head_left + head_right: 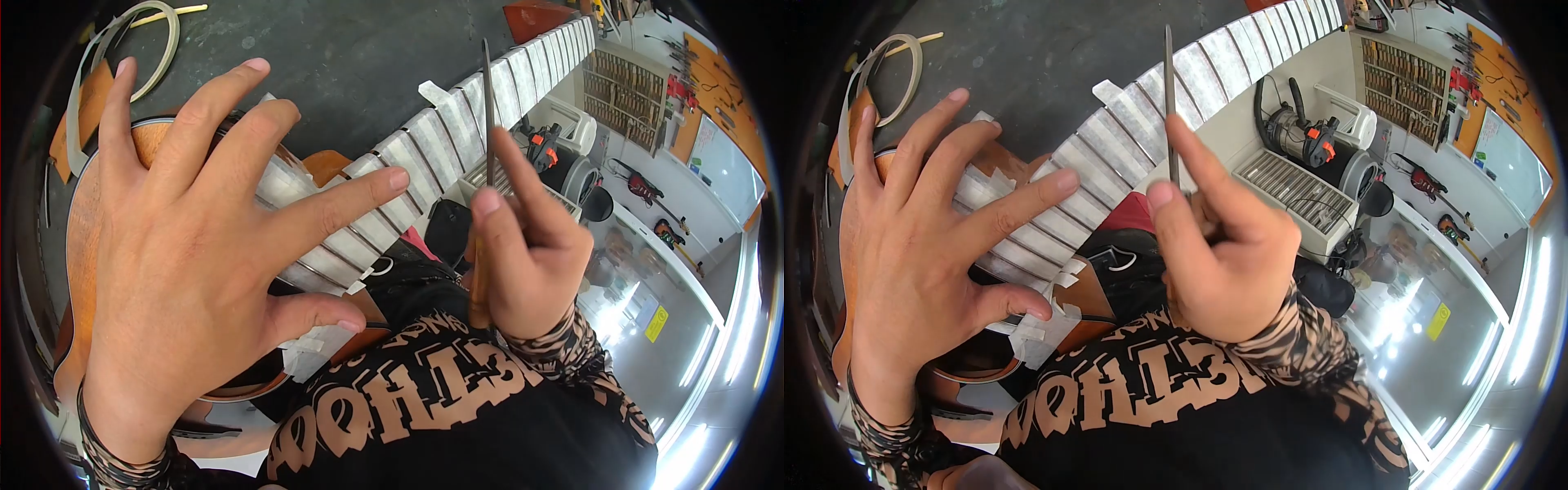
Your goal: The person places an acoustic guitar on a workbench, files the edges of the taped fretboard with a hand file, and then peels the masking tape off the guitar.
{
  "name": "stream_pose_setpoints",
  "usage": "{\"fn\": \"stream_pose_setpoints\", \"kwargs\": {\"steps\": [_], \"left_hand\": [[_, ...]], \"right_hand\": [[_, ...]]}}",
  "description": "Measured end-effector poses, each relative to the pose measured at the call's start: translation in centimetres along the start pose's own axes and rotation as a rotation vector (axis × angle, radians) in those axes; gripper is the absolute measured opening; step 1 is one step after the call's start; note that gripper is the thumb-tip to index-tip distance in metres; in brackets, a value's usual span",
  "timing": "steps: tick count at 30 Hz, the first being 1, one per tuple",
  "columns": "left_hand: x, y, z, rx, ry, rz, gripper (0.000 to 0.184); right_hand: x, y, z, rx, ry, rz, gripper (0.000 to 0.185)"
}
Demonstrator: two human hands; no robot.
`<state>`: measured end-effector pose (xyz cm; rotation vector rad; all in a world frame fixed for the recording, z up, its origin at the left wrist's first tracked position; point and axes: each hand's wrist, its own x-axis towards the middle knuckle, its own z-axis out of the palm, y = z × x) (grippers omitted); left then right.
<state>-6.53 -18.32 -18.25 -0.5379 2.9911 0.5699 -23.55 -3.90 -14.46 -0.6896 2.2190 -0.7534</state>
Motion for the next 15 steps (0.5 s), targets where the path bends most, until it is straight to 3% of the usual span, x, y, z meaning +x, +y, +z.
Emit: {"fn": "stream_pose_setpoints", "kwargs": {"steps": [2, 4, 5, 6, 9, 11, 15], "left_hand": [[-0.1, 0.0, 0.0, -0.005, 0.006, -0.004, 0.081], [-0.1, -0.1, 0.1, -0.009, 0.008, 0.003, 0.081], [-0.1, -0.2, 0.0, -0.008, 0.008, 0.006, 0.081], [-0.1, -0.3, 0.0, -0.008, 0.008, 0.009, 0.081], [-0.1, -0.2, 0.1, -0.016, 0.011, 0.013, 0.081], [-0.2, -0.1, 0.1, -0.024, 0.002, 0.005, 0.081], [0.0, 0.0, -0.2, -0.046, -0.022, -0.009, 0.081]], "right_hand": [[1.4, -0.5, 0.0, 0.166, 0.000, 0.083, 0.049], [2.8, -0.4, -1.4, 0.609, -0.130, 0.221, 0.059], [3.1, 0.5, -2.2, 0.876, -0.263, 0.183, 0.065], [2.7, 0.2, -2.4, 0.904, -0.259, 0.148, 0.063], [1.7, 0.0, -3.0, 0.804, -0.225, 0.129, 0.063], [0.8, -0.9, -2.8, 0.412, -0.037, 0.203, 0.055], [-0.5, 0.5, -3.5, 0.065, -0.088, 0.060, 0.046]]}}
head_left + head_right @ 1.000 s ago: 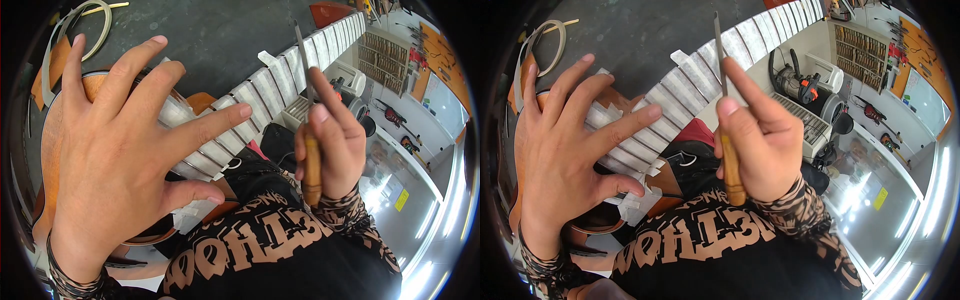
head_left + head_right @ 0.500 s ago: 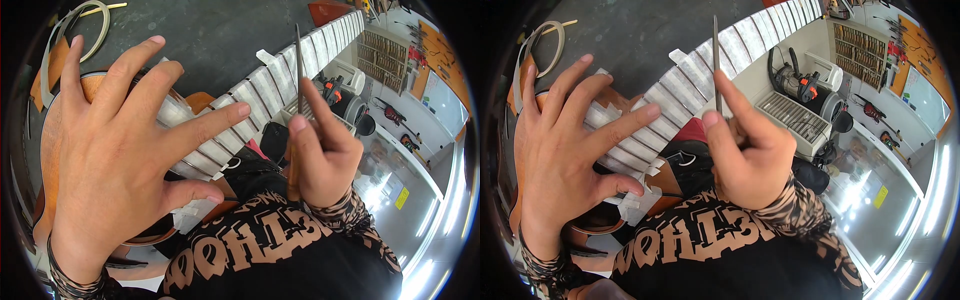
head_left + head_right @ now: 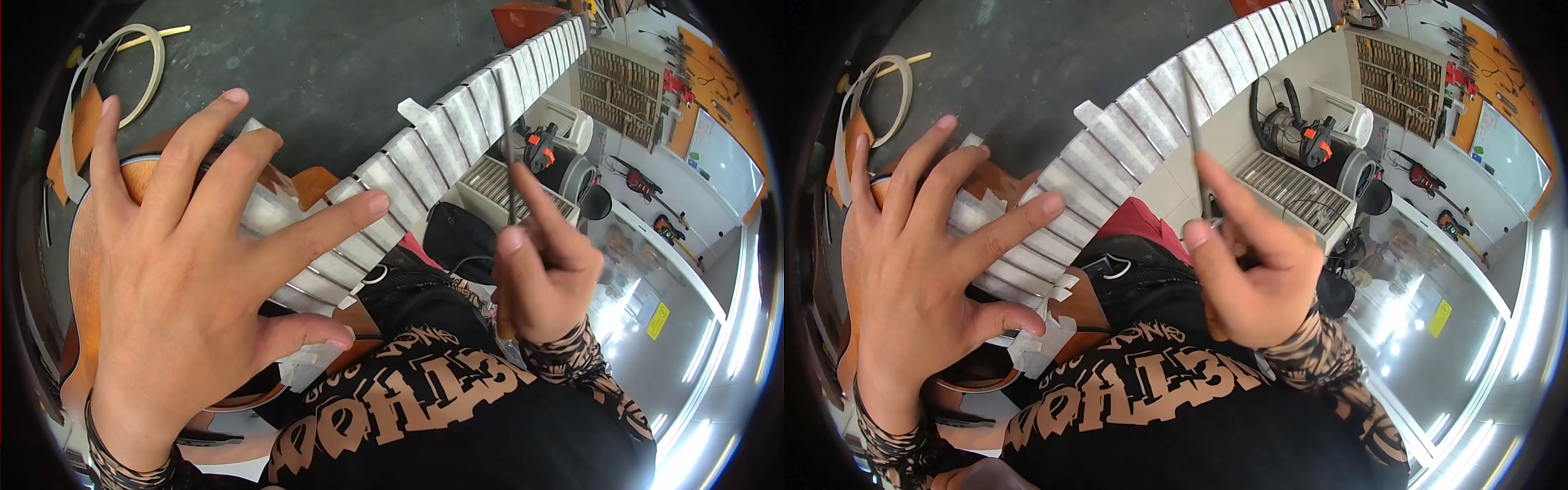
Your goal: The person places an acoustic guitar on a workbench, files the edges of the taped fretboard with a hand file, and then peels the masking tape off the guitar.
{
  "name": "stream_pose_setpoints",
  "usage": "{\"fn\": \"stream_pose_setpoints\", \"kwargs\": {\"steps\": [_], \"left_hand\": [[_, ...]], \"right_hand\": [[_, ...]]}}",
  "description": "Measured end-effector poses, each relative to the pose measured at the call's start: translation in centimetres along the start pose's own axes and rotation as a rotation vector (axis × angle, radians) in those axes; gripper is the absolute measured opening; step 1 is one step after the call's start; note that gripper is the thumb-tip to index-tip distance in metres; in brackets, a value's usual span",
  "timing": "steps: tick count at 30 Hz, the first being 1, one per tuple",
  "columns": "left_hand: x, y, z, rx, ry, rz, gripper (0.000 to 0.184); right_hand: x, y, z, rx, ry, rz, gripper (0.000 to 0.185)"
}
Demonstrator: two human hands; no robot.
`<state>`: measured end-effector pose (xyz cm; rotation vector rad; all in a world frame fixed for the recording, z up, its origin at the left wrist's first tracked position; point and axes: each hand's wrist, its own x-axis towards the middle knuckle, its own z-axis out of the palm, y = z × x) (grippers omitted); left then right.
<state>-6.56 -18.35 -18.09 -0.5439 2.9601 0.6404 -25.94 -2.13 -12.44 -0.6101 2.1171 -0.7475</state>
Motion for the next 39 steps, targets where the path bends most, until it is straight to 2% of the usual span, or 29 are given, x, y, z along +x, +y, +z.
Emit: {"fn": "stream_pose_setpoints", "kwargs": {"steps": [1, 3, 8, 11, 13, 14, 17, 19, 21, 26, 29, 31, 32, 35, 37, 39], "left_hand": [[0.0, 0.1, -0.1, 0.008, -0.011, -0.008, 0.080], [0.1, 0.2, -0.1, 0.018, -0.023, -0.013, 0.079], [0.1, 0.2, -0.3, 0.006, -0.043, -0.024, 0.078], [0.1, 0.1, -0.3, -0.005, -0.041, -0.029, 0.077], [0.1, 0.1, -0.4, -0.014, -0.046, -0.036, 0.077], [0.1, 0.1, -0.4, -0.018, -0.051, -0.038, 0.077], [0.0, 0.0, -0.3, -0.016, -0.056, -0.037, 0.076], [0.1, 0.0, -0.3, -0.016, -0.054, -0.035, 0.076], [0.1, -0.1, -0.3, -0.014, -0.047, -0.036, 0.076], [0.2, -0.1, -0.3, -0.001, -0.048, -0.022, 0.077], [0.3, -0.1, -0.4, 0.008, -0.046, -0.019, 0.077], [0.3, -0.1, -0.3, 0.014, -0.041, -0.017, 0.077], [0.2, -0.1, -0.4, 0.013, -0.044, -0.016, 0.077], [0.1, -0.2, -0.4, 0.013, -0.041, -0.015, 0.077], [0.1, -0.2, -0.4, 0.015, -0.041, -0.013, 0.077], [0.1, -0.3, -0.4, 0.014, -0.042, -0.005, 0.077]], "right_hand": [[0.2, 0.3, 0.0, 0.002, 0.003, 0.001, 0.046], [0.5, 1.1, 0.0, -0.227, -0.015, -0.203, 0.044], [0.9, 0.9, 1.8, -0.243, 0.119, -0.173, 0.042], [2.6, 0.3, 2.0, -0.227, 0.094, -0.192, 0.043], [3.4, -1.0, 2.5, 0.151, 0.038, 0.018, 0.049], [3.6, -1.8, 2.1, 0.199, 0.002, 0.117, 0.053], [2.3, -1.7, 1.0, 0.379, -0.035, 0.124, 0.052], [0.9, -0.4, 0.9, 0.349, -0.022, 0.082, 0.051], [0.0, 0.6, 0.9, 0.036, 0.021, 0.015, 0.047], [0.8, 1.3, 1.5, -0.226, 0.062, -0.140, 0.044], [2.4, 0.6, 2.0, -0.229, 0.093, -0.181, 0.045], [3.8, -1.5, 2.5, 0.208, 0.083, 0.092, 0.048], [4.8, -2.1, 2.1, 0.186, 0.045, 0.155, 0.058], [6.2, 0.2, -0.4, 0.981, -0.177, 0.121, 0.064], [5.3, -0.1, -0.8, 0.916, -0.194, 0.074, 0.065], [4.2, -1.2, -1.0, 0.387, -0.037, 0.146, 0.065]]}}
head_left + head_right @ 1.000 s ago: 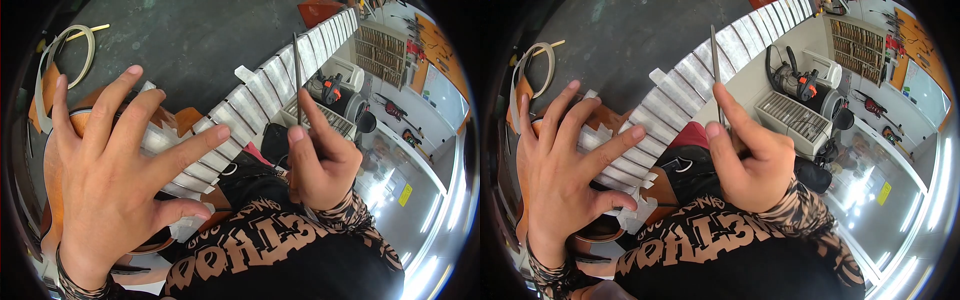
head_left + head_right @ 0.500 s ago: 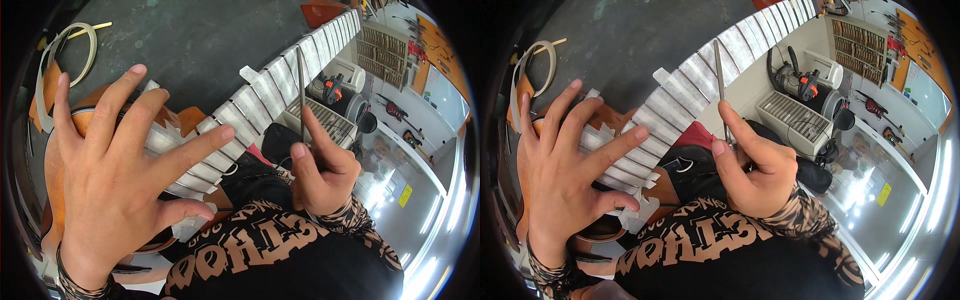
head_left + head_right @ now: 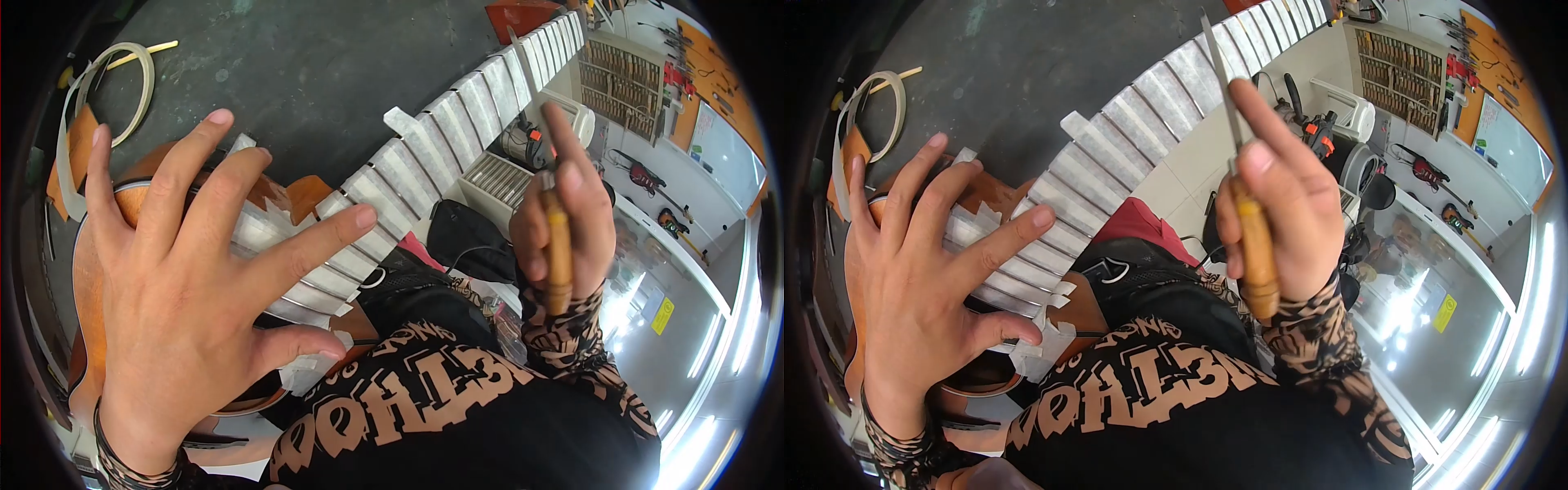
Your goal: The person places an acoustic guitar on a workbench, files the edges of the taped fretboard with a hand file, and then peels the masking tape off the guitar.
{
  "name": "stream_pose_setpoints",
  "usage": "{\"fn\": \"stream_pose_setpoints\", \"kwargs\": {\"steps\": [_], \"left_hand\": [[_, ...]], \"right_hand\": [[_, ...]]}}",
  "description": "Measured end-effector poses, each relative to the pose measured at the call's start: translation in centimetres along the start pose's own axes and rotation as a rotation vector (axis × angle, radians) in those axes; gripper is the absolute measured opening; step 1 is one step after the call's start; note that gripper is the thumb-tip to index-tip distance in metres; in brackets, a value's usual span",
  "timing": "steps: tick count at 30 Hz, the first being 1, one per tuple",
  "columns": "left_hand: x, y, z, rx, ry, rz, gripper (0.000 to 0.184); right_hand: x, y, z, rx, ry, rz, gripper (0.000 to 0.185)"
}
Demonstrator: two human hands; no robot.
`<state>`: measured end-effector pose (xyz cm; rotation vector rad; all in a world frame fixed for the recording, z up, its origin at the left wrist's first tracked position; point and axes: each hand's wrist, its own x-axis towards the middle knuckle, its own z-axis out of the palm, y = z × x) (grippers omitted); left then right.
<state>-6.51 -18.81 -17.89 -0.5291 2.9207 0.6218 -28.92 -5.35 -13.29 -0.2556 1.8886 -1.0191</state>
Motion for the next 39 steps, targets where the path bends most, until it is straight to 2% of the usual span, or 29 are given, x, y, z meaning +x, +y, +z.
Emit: {"fn": "stream_pose_setpoints", "kwargs": {"steps": [1, 4, 6, 8, 10, 13, 16, 18, 22, 25, 26, 29, 30, 34, 36, 37, 38, 39], "left_hand": [[-0.1, -0.3, 0.1, -0.030, -0.026, -0.015, 0.077], [-0.2, -0.4, 0.2, -0.058, -0.049, -0.033, 0.077], [-0.2, -0.3, 0.2, -0.060, -0.051, -0.034, 0.077], [-0.3, -0.3, 0.2, -0.059, -0.051, -0.041, 0.078], [-0.3, -0.3, 0.2, -0.058, -0.052, -0.044, 0.078], [-0.3, -0.3, 0.2, -0.067, -0.056, -0.042, 0.078], [-0.3, -0.4, 0.1, -0.070, -0.062, -0.043, 0.077], [-0.2, -0.4, 0.1, -0.073, -0.060, -0.046, 0.077], [-0.2, -0.4, 0.1, -0.081, -0.066, -0.050, 0.077], [-0.1, -0.3, 0.1, -0.075, -0.059, -0.051, 0.077], [-0.1, -0.3, 0.1, -0.073, -0.058, -0.048, 0.077], [-0.1, -0.3, 0.1, -0.063, -0.055, -0.043, 0.078], [-0.1, -0.3, 0.1, -0.060, -0.054, -0.040, 0.078], [0.0, -0.4, 0.1, -0.060, -0.048, -0.042, 0.079], [-0.1, -0.4, 0.0, -0.066, -0.049, -0.039, 0.079], [-0.1, -0.5, 0.0, -0.063, -0.048, -0.038, 0.079], [-0.2, -0.5, 0.0, -0.063, -0.050, -0.036, 0.079], [-0.2, -0.5, 0.1, -0.064, -0.052, -0.034, 0.079]], "right_hand": [[-0.4, 0.2, -0.2, 0.000, 0.004, -0.004, 0.065], [-1.5, 2.0, -0.7, -0.398, 0.049, -0.219, 0.049], [-2.0, 2.0, 0.0, -0.325, 0.090, -0.165, 0.046], [-1.8, 2.3, -0.1, -0.531, 0.056, -0.250, 0.044], [-1.4, 2.3, 0.4, -0.546, 0.062, -0.256, 0.042], [0.1, 2.3, 1.2, -0.472, 0.102, -0.286, 0.043], [2.1, 0.2, 2.1, -0.141, 0.128, -0.127, 0.048], [2.7, -0.3, 0.3, 0.190, -0.069, -0.046, 0.049], [0.4, 0.1, 0.3, 0.135, -0.012, -0.035, 0.049], [-1.6, 1.5, 0.6, -0.252, 0.060, -0.117, 0.048], [-1.7, 1.8, 0.6, -0.250, 0.062, -0.115, 0.048], [-1.1, 3.0, 0.5, -0.626, 0.141, -0.351, 0.041], [-0.6, 2.8, 0.7, -0.626, 0.144, -0.351, 0.041], [1.6, 0.8, 1.8, -0.451, 0.162, -0.255, 0.045], [2.8, -0.7, 0.4, 0.173, 0.060, -0.092, 0.050], [3.1, -0.4, -0.8, 0.431, -0.068, -0.086, 0.055], [2.7, -0.5, -1.3, 0.378, -0.096, -0.125, 0.055], [2.1, -0.7, -1.1, 0.236, -0.026, -0.129, 0.053]]}}
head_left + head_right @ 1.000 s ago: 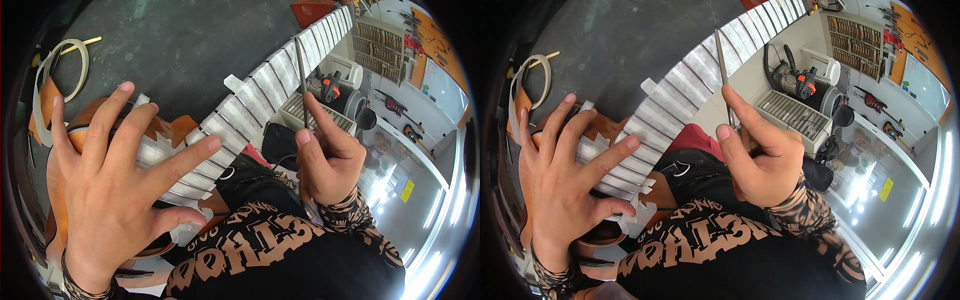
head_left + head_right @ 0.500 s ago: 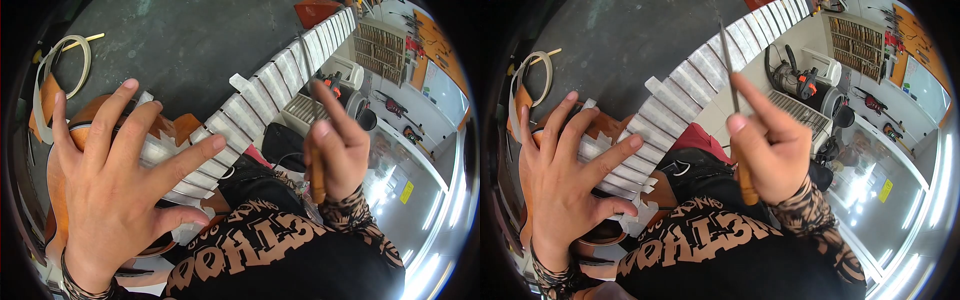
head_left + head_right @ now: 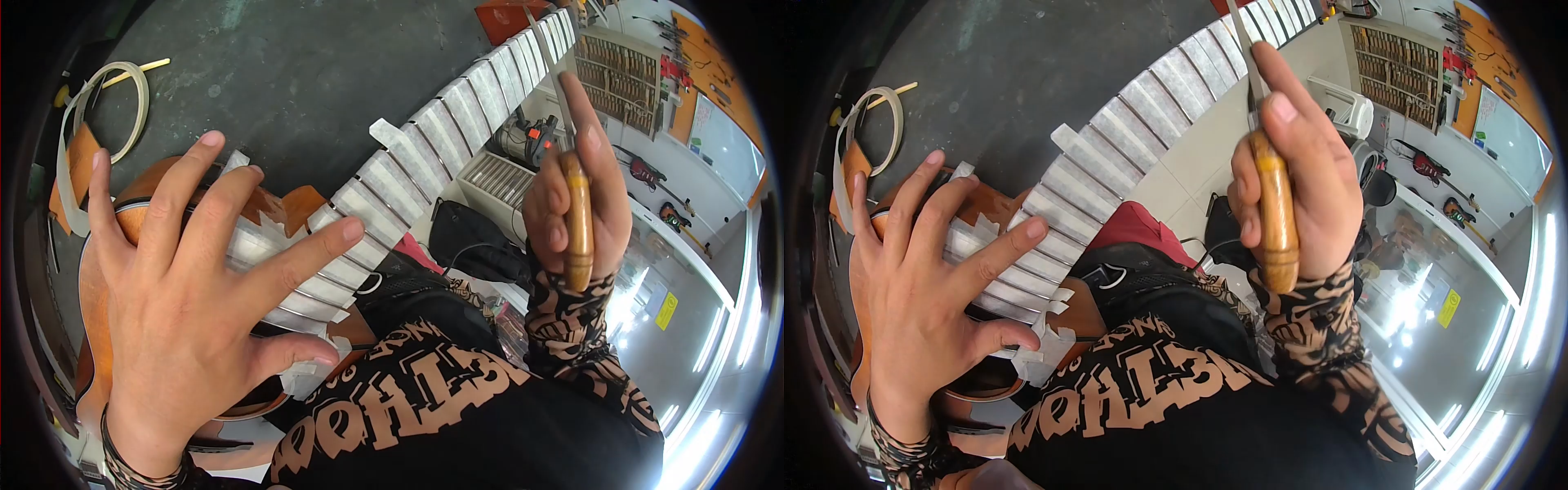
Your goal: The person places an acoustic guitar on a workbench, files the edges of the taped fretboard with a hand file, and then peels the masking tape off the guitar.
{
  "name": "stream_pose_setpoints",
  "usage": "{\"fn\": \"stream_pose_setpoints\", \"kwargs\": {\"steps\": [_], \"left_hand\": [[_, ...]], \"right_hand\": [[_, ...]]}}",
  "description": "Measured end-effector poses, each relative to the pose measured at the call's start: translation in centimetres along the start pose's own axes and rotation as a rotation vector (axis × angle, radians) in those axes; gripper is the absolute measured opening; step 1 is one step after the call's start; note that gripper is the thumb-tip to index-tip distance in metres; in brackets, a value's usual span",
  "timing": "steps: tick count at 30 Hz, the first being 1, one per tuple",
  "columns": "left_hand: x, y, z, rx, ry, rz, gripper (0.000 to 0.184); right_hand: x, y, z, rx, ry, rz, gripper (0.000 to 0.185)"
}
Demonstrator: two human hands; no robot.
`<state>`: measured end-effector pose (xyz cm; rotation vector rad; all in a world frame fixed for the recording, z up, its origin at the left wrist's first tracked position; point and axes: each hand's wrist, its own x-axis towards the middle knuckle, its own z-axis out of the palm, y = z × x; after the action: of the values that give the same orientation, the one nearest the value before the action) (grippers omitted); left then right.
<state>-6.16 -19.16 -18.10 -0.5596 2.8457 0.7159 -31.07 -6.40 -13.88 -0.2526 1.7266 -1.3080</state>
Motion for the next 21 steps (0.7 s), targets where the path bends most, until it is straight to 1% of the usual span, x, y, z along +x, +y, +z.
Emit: {"fn": "stream_pose_setpoints", "kwargs": {"steps": [1, 2, 4, 5, 7, 8, 10, 17, 19, 20, 21], "left_hand": [[0.0, 0.0, 0.0, 0.000, -0.003, -0.001, 0.080], [0.1, 0.0, 0.0, 0.002, -0.002, 0.000, 0.080], [0.0, 0.1, -0.1, 0.010, -0.012, -0.004, 0.081], [0.0, 0.1, -0.2, 0.016, -0.017, -0.003, 0.081], [0.0, 0.1, -0.1, 0.030, -0.017, -0.002, 0.081], [0.0, 0.1, -0.1, 0.039, -0.014, 0.000, 0.082], [0.0, 0.1, -0.2, 0.049, -0.022, 0.001, 0.082], [-0.3, 0.2, -0.3, 0.056, -0.046, -0.006, 0.080], [-0.3, 0.1, -0.3, 0.056, -0.045, -0.001, 0.080], [-0.3, 0.1, -0.2, 0.057, -0.040, 0.001, 0.080], [-0.3, 0.1, -0.2, 0.054, -0.044, 0.003, 0.080]], "right_hand": [[-0.6, -0.3, 0.3, -0.148, 0.060, -0.010, 0.052], [-1.1, -0.1, 0.4, -0.150, 0.062, -0.011, 0.052], [-2.2, 0.7, 0.4, -0.522, 0.119, -0.087, 0.048], [-2.7, 0.9, 0.1, -0.579, 0.127, -0.086, 0.046], [-3.1, 1.1, -0.4, -0.689, 0.059, -0.084, 0.045], [-3.1, 1.4, -0.5, -0.687, 0.064, -0.085, 0.045], [-2.8, 1.8, -0.3, -0.826, 0.111, -0.141, 0.043], [-0.7, 1.7, 0.5, -0.786, 0.150, -0.125, 0.041], [0.2, 1.3, 1.1, -0.502, 0.164, -0.062, 0.042], [0.4, 0.4, 1.7, -0.441, 0.174, 0.060, 0.048], [0.4, 0.3, 1.3, -0.442, 0.175, 0.065, 0.048]]}}
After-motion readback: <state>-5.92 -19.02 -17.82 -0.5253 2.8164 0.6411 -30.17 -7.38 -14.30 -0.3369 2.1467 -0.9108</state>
